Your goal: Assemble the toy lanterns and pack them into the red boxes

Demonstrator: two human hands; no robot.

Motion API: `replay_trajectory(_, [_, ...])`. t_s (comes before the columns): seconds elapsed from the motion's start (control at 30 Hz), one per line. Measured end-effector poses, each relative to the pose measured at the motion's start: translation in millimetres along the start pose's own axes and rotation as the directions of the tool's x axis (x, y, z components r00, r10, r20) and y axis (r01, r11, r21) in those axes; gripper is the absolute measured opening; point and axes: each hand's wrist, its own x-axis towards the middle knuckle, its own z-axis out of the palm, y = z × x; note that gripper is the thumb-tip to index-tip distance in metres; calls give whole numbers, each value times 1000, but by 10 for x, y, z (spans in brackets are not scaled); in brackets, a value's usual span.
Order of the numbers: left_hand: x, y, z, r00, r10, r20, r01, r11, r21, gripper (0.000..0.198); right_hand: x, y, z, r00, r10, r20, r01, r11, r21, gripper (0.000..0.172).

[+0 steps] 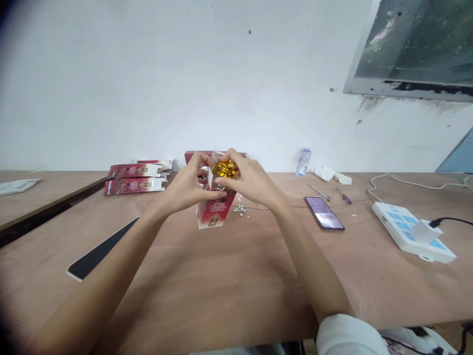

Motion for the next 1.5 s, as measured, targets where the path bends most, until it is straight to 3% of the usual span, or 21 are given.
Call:
replay_trajectory(0.07, [-5,8,-19,1000,11,0,-11,1000,3,54,-7,13,-81,997,-46,57,43,997,59,25])
replay_trajectory(0.17, [-17,19,-45,999,31,-26,-32,999,-20,53,-19,22,-154,987,-118,106,103,986,132,34])
replay_trajectory(0.27, [-22,14,-54,998,43,-46,-44,998,-37,52,-20,30,-149,988,-139,62,131,984,118,44])
replay_trajectory(0.43, [-4,-26,-61,998,39,-51,-39,999,-8,55,10,58,-86,988,-149,32,147,988,44,42])
replay_trajectory(0.67, [0,-45,-77,999,19,35,-18,999,-34,53,-7,41,-24,996,-91,12,92,991,-98,42])
replay_trajectory(0.9, [6,-57,-62,999,-37,26,40,986,-164,52,-8,-41,33,996,-75,-53,60,967,-249,34])
replay_trajectory(1.07, [8,-38,-51,998,-54,-12,51,985,-165,46,6,-66,62,995,-45,-88,19,960,-280,30])
replay_trajectory(1.2, [-12,18,-39,999,-37,-13,35,996,-80,45,-5,-75,61,998,-3,-67,-14,968,-252,28])
replay_trajectory(1.33, [-59,105,-50,998,27,-60,-12,972,233,45,-7,-67,96,995,58,-78,-74,972,-224,26])
replay_trajectory(1.4, [-77,132,-69,996,51,-72,-24,941,337,44,-6,-53,100,995,59,-84,-71,987,-145,26])
replay_trajectory(1.5, [-76,137,-104,994,53,-92,-19,942,335,46,-10,-25,45,999,39,7,-39,998,42,34])
